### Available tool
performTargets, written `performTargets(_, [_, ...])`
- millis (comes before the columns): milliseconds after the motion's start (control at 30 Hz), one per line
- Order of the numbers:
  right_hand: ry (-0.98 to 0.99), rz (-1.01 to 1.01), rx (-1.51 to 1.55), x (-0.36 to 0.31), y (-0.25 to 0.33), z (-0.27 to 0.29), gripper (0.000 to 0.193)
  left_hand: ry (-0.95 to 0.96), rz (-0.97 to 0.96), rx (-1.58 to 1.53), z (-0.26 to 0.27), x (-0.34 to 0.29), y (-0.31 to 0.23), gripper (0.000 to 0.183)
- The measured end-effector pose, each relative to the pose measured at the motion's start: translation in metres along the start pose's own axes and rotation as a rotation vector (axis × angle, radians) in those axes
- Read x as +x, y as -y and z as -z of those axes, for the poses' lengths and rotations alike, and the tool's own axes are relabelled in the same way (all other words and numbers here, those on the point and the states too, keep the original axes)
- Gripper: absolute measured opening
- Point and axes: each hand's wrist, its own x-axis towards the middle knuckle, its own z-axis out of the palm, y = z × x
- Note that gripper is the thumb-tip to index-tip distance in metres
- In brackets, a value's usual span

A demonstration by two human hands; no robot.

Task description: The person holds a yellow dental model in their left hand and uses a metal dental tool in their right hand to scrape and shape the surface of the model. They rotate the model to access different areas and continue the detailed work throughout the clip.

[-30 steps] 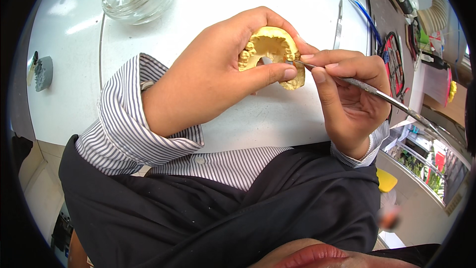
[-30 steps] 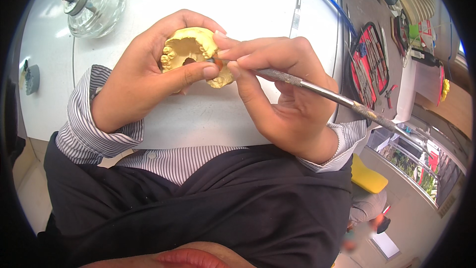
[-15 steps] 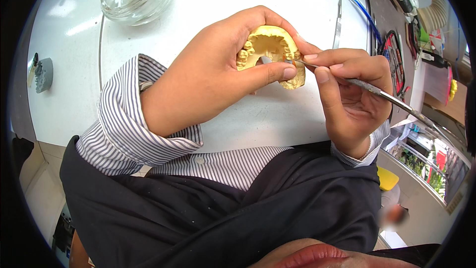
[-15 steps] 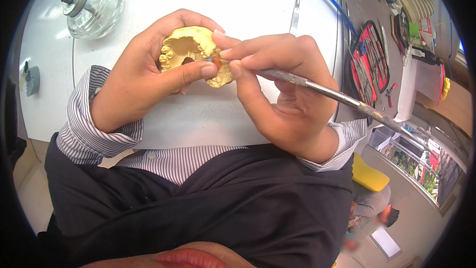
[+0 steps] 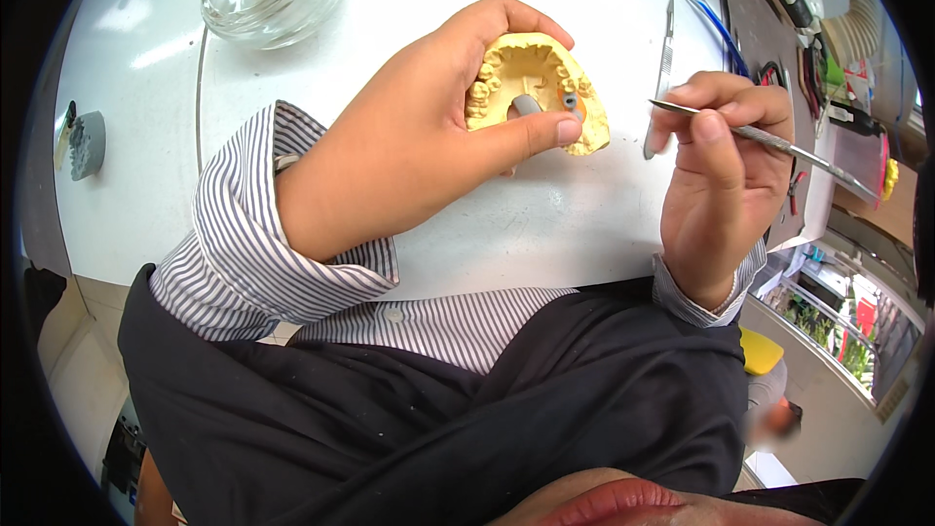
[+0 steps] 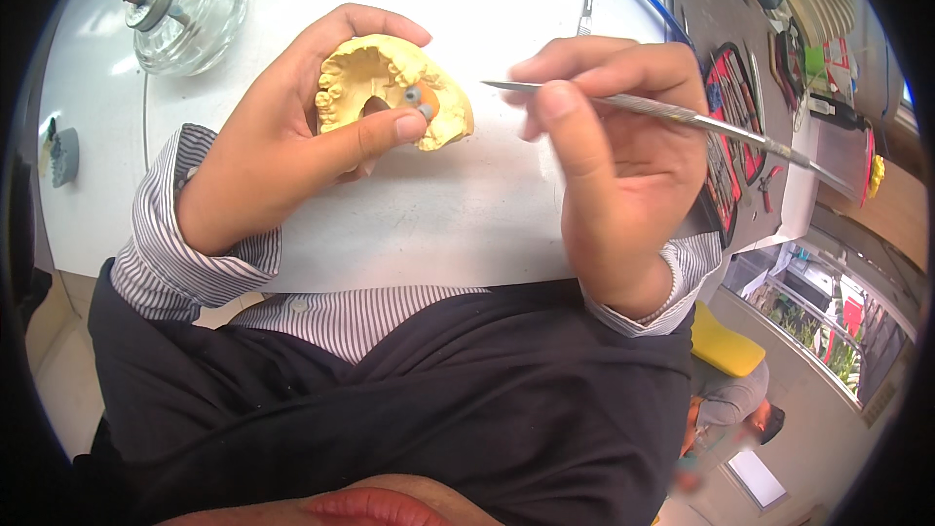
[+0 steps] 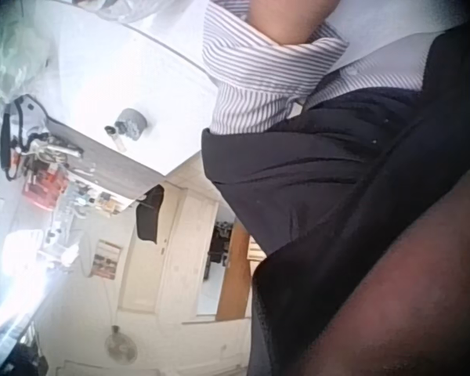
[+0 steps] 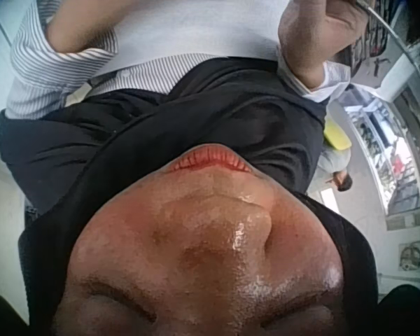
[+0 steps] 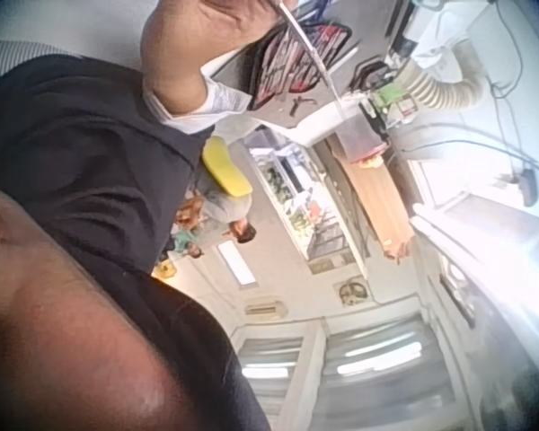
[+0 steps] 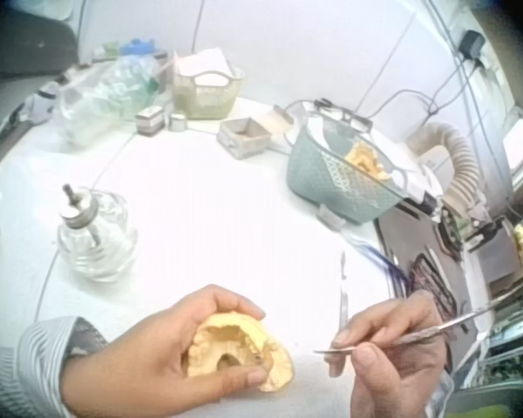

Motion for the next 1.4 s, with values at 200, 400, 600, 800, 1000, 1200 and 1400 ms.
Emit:
performTargets(200, [-0.063, -0.179, 0.377, 0.004, -0.003, 0.007, 0.013, 0.009, 0.072, -0.109, 0.000, 0.001, -0.002, 0.042])
performTargets(400, [0.024, -0.238, 0.205, 0.004, 0.002, 0.000, 0.010, 0.022, 0.098, -0.146, 0.000, 0.001, -0.003, 0.040])
performTargets(600, [0.101, 0.109, -0.200, 0.001, -0.008, -0.002, 0.015, 0.013, 0.088, -0.135, -0.001, 0.001, -0.002, 0.039])
performTargets(800, [0.170, 0.144, -0.391, 0.000, 0.000, -0.008, 0.016, 0.029, 0.106, -0.140, 0.000, 0.001, -0.004, 0.038])
performTargets(1000, [0.221, 0.256, -0.466, -0.002, 0.000, -0.009, 0.018, 0.020, 0.075, -0.120, -0.001, 0.000, -0.002, 0.036])
performTargets(1200, [0.251, 0.258, -0.430, -0.001, -0.002, -0.010, 0.018, -0.005, -0.051, -0.044, -0.002, 0.000, 0.006, 0.036])
performTargets(1400, [0.199, 0.171, -0.327, -0.002, -0.002, -0.012, 0.017, 0.008, -0.038, -0.073, 0.000, 0.001, 0.004, 0.035])
